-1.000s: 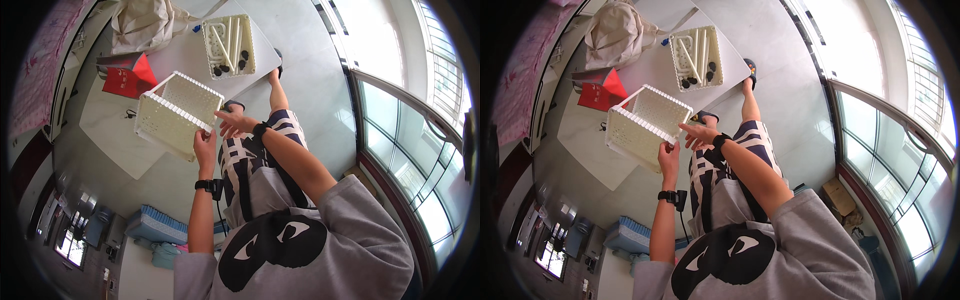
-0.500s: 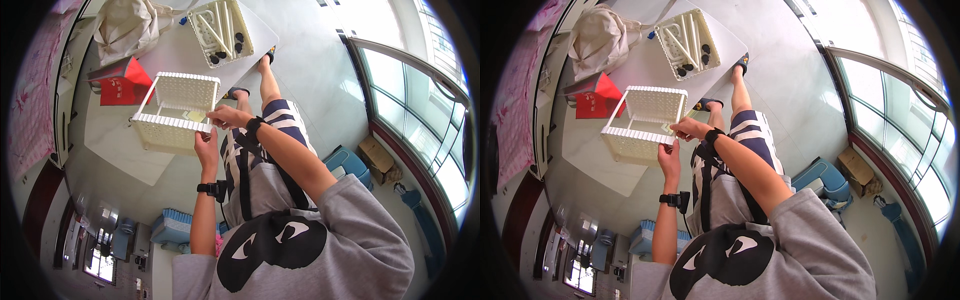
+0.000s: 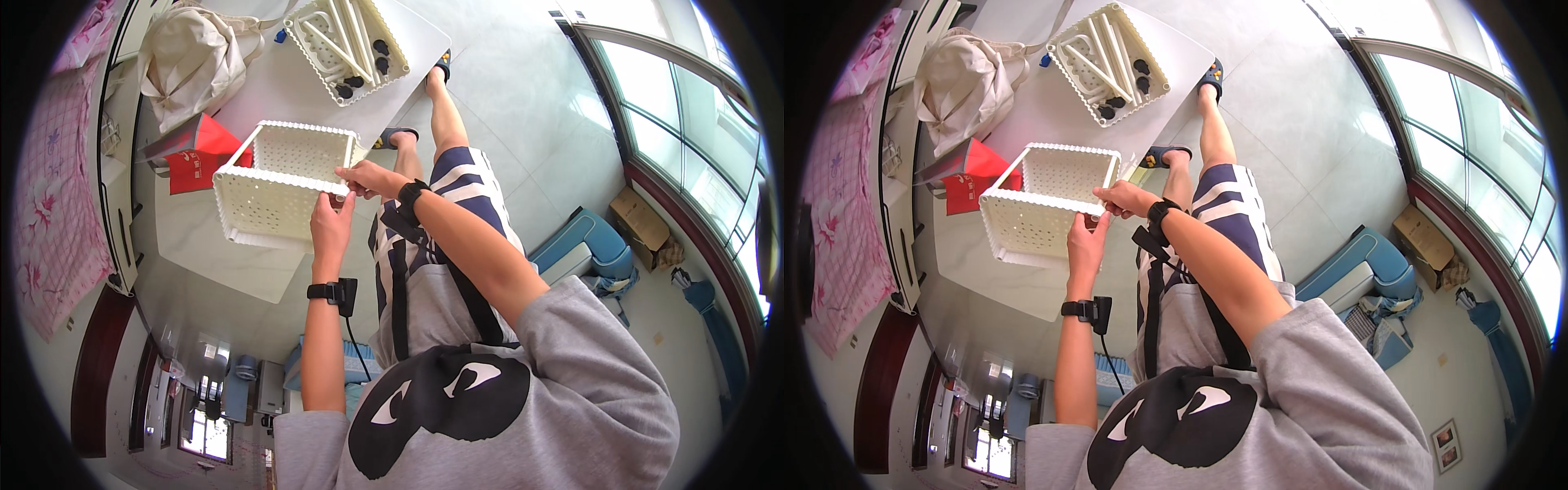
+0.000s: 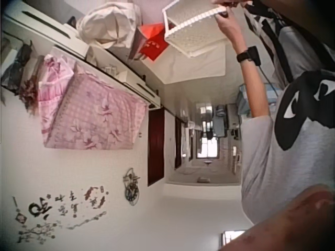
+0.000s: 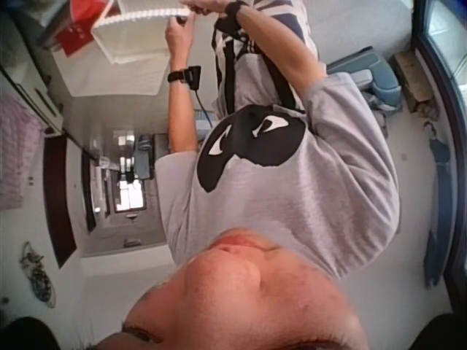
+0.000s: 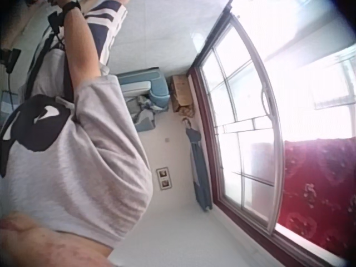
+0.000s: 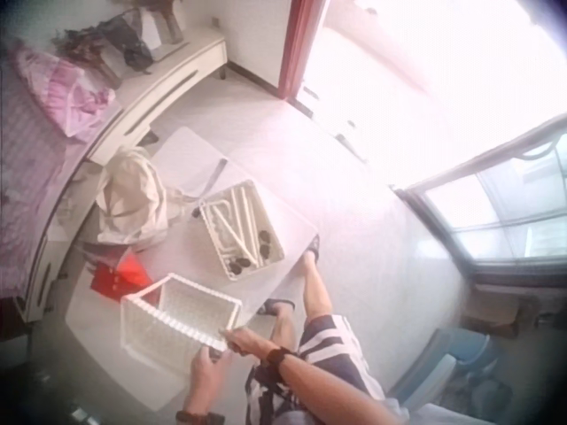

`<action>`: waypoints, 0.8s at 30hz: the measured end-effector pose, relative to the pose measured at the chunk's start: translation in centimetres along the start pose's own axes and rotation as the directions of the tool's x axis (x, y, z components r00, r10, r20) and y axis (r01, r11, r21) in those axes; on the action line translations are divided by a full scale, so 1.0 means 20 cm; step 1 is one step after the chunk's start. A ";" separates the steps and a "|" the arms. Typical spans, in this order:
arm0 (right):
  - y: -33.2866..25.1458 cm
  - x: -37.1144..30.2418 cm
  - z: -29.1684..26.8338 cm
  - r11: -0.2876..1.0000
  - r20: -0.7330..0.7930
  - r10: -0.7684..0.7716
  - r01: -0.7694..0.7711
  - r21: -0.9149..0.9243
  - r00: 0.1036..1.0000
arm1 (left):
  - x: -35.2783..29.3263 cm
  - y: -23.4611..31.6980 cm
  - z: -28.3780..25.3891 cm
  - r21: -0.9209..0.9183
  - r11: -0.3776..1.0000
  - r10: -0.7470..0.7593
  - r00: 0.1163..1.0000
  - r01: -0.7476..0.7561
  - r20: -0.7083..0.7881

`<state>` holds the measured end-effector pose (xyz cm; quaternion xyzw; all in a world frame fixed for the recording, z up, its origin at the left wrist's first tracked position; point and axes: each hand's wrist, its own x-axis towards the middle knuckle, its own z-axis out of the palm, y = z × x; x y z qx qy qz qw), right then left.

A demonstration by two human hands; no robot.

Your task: Assemble a white plastic tiered storage shelf unit by inserting supports into trays.

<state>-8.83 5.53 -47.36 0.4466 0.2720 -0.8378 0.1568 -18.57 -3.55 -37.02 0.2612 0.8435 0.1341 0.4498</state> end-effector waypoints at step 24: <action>0.06 0.07 0.02 0.997 -0.031 -0.004 0.002 -0.073 1.000 | 0.03 0.00 -0.04 0.451 0.887 0.055 0.992 -0.102 0.115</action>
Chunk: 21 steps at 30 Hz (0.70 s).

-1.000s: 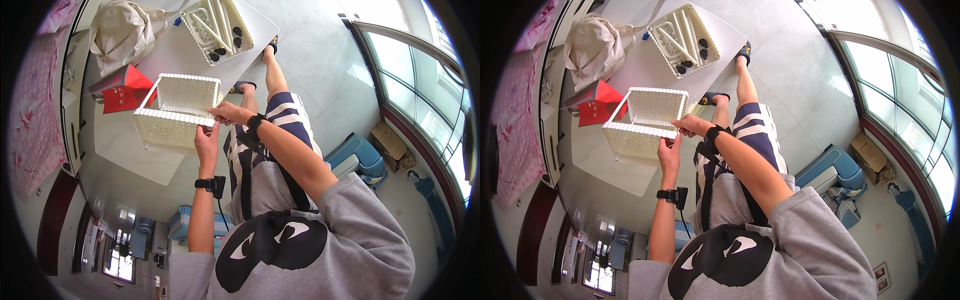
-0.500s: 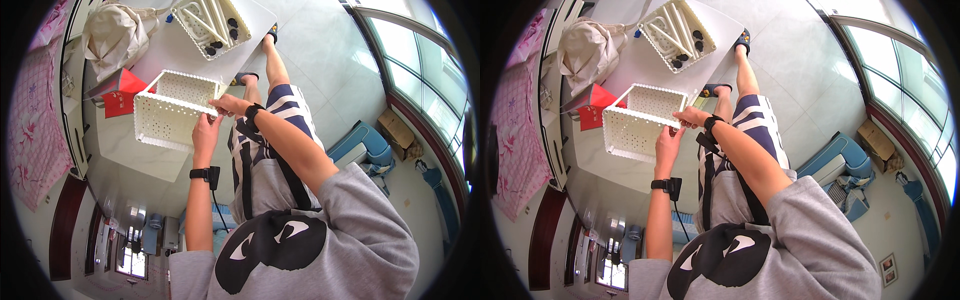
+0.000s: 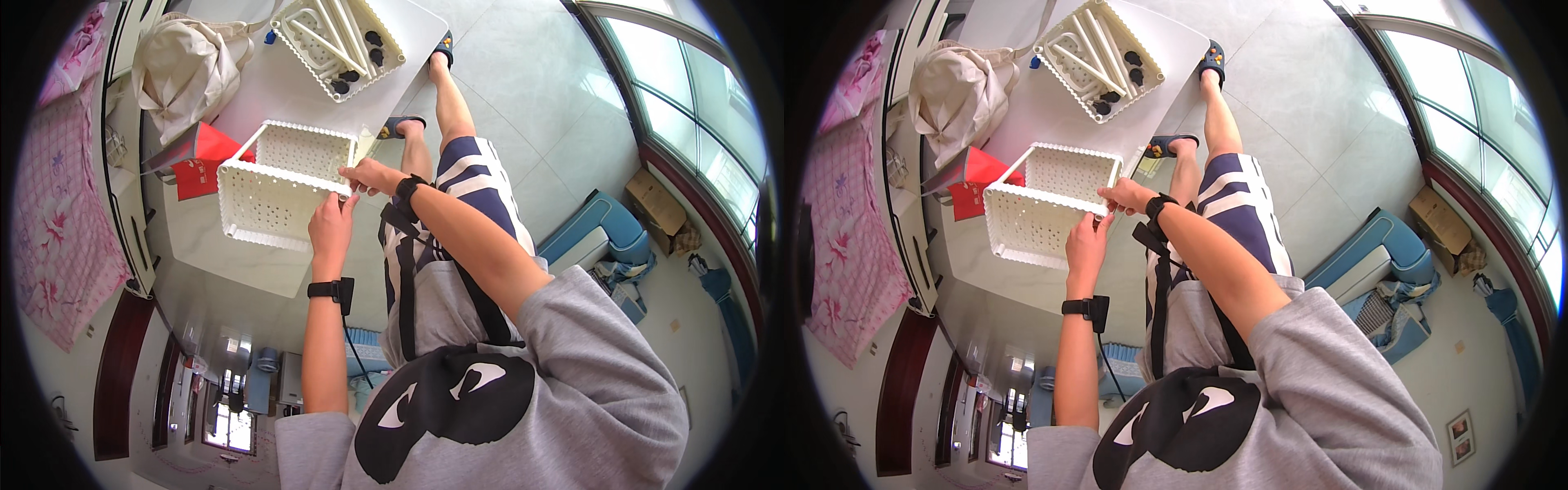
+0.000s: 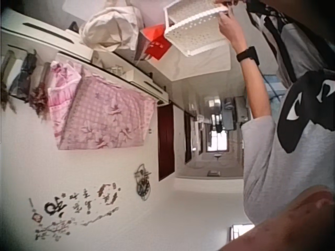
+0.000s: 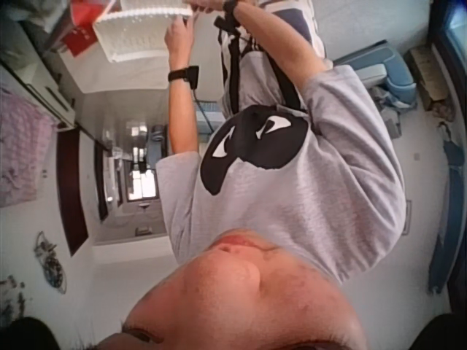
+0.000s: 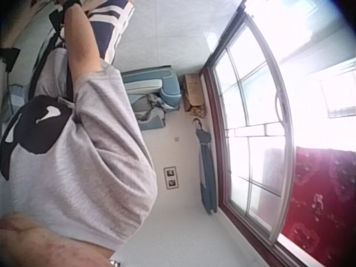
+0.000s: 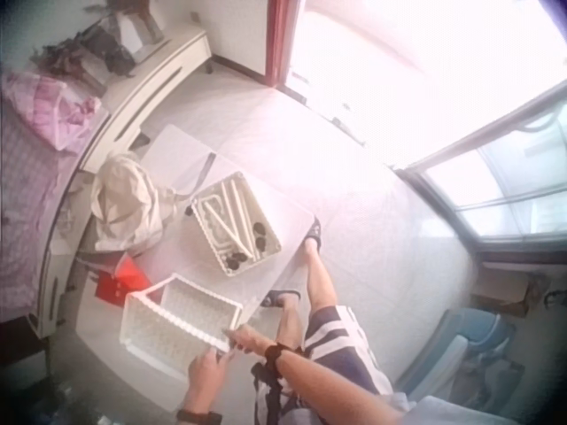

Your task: Assemble a white plastic tiered storage shelf unit by inserting supports into trays.

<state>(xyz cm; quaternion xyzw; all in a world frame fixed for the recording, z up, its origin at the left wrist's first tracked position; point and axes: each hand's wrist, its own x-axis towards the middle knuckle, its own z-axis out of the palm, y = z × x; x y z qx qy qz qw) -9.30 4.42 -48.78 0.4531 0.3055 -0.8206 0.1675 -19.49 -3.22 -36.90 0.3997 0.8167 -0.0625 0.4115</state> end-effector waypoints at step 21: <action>0.06 0.03 0.03 0.976 -0.003 0.008 -0.007 0.218 1.000 | -0.06 0.00 -0.01 -0.057 0.998 -0.017 0.999 0.015 -0.031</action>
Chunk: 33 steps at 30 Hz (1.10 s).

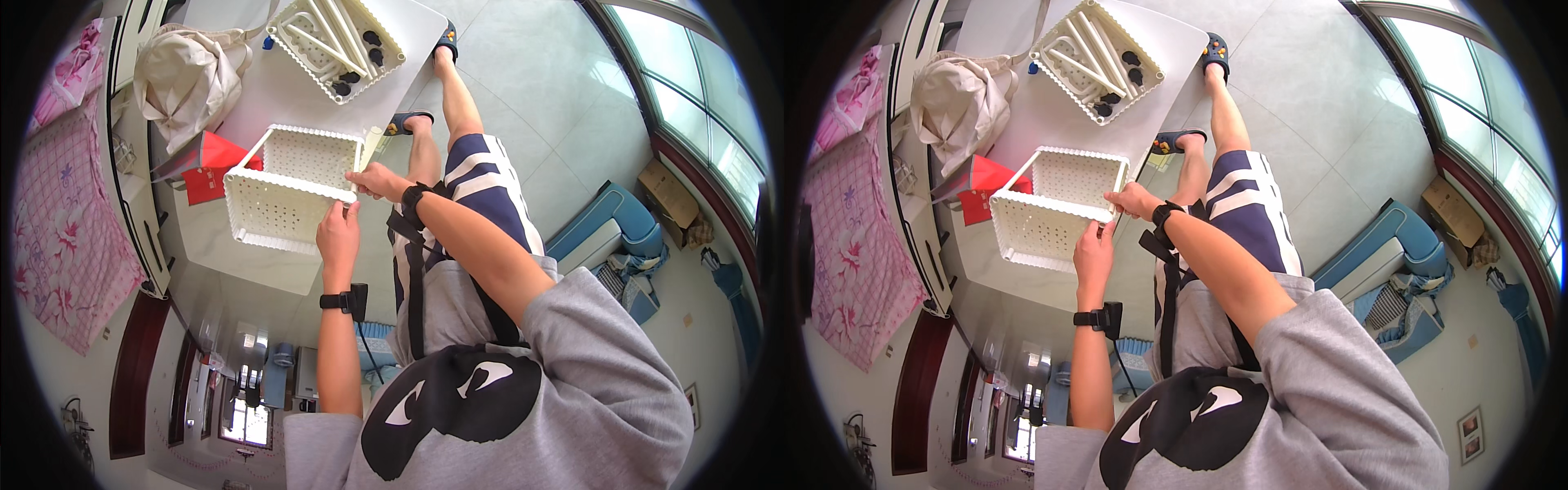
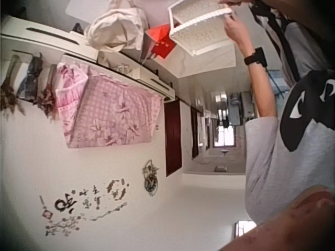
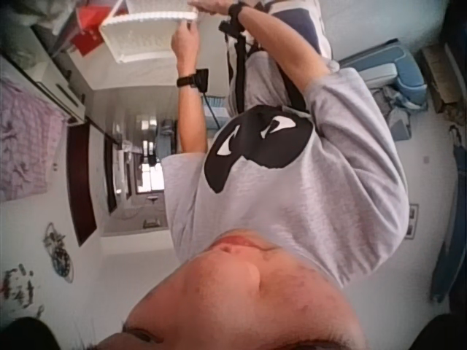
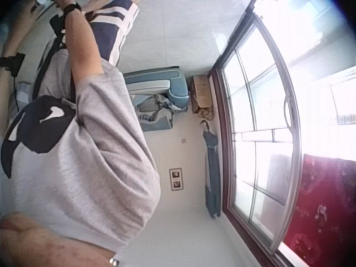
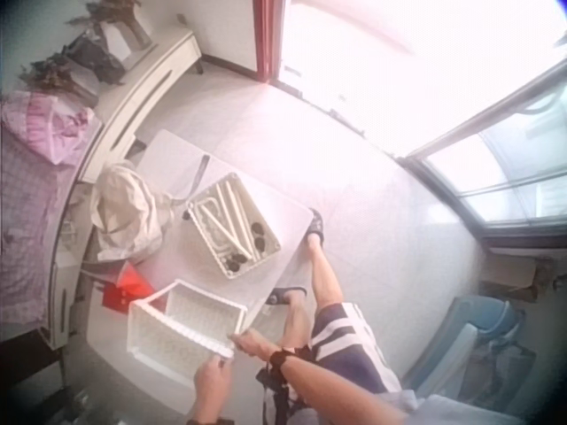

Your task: Assemble a white plastic tiered storage shelf unit by inserting supports into trays.

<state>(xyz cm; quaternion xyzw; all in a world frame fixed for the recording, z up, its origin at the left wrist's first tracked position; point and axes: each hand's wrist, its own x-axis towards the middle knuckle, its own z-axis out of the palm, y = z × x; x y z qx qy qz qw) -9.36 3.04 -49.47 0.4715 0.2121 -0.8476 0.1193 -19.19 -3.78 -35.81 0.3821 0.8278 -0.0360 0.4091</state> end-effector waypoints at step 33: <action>0.04 0.04 0.04 0.926 0.019 0.055 -0.058 0.373 0.998 | 0.01 0.01 0.06 -0.018 1.000 -0.005 0.999 0.004 -0.053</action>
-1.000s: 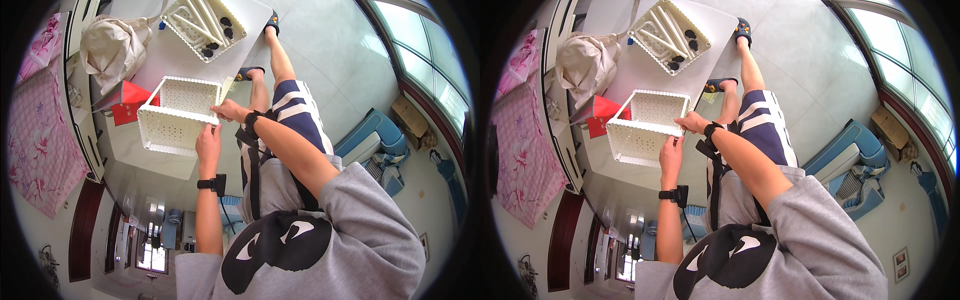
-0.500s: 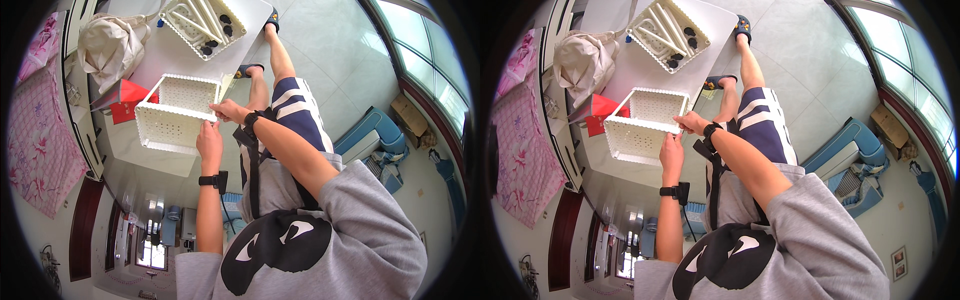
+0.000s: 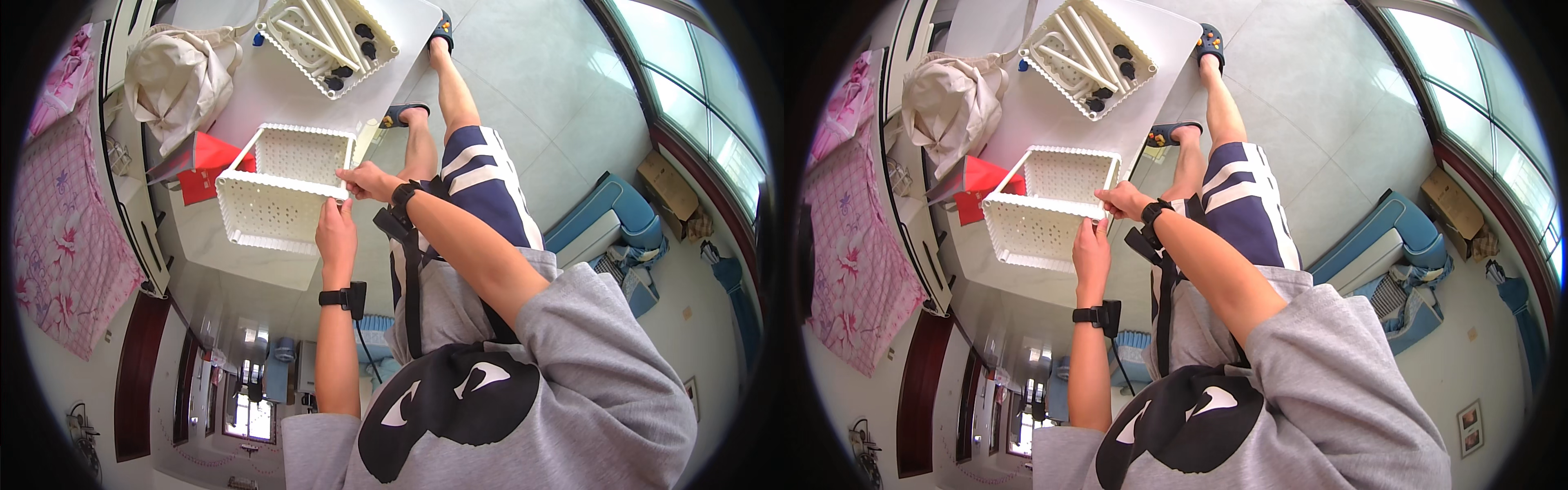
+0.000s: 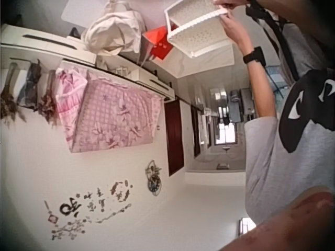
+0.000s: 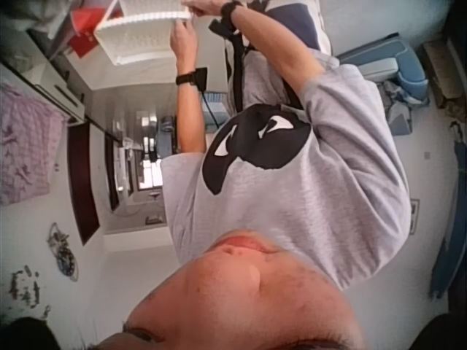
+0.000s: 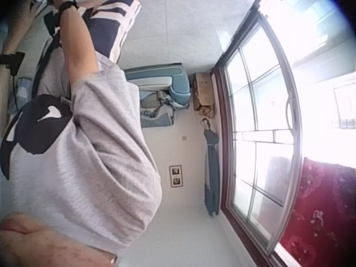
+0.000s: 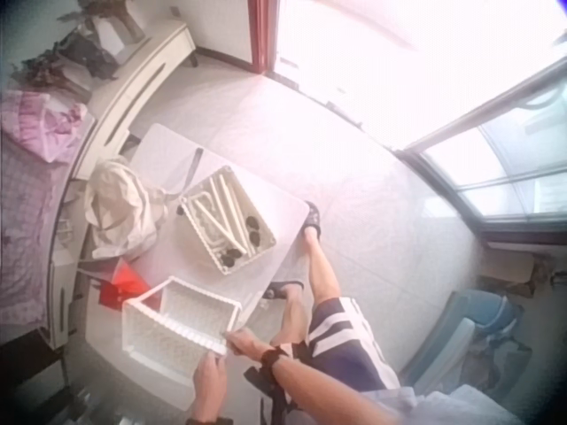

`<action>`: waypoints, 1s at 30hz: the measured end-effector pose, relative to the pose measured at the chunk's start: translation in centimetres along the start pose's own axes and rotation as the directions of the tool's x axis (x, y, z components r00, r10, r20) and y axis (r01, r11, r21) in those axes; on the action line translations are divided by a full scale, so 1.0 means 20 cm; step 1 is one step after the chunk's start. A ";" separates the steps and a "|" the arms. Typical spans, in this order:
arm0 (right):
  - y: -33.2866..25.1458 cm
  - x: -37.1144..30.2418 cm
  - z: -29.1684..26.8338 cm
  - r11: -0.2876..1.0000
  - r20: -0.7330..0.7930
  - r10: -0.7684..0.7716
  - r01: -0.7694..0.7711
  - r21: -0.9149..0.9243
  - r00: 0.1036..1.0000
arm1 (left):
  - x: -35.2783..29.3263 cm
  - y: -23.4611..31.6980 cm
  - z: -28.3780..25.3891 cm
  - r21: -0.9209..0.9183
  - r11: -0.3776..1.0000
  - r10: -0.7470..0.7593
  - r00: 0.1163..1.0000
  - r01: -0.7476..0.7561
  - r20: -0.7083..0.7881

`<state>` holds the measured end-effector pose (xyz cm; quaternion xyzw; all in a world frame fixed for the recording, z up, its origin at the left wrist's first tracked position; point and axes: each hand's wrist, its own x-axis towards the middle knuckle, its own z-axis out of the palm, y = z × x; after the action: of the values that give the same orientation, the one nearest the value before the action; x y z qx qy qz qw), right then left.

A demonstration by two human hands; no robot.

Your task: Assemble a white plastic tiered storage shelf unit by inserting supports into trays.

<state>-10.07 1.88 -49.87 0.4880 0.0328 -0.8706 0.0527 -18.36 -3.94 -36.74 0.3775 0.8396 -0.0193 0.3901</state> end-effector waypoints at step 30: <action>-0.14 -0.20 0.03 0.520 -0.083 -0.586 0.296 -0.801 0.806 | -0.15 -0.16 0.10 -0.466 0.882 -0.178 0.965 0.069 -0.192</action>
<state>-8.96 4.83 -46.16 0.5381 0.5258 -0.6586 0.0178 -17.91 -8.81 -36.93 0.2206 0.8825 0.1966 0.3660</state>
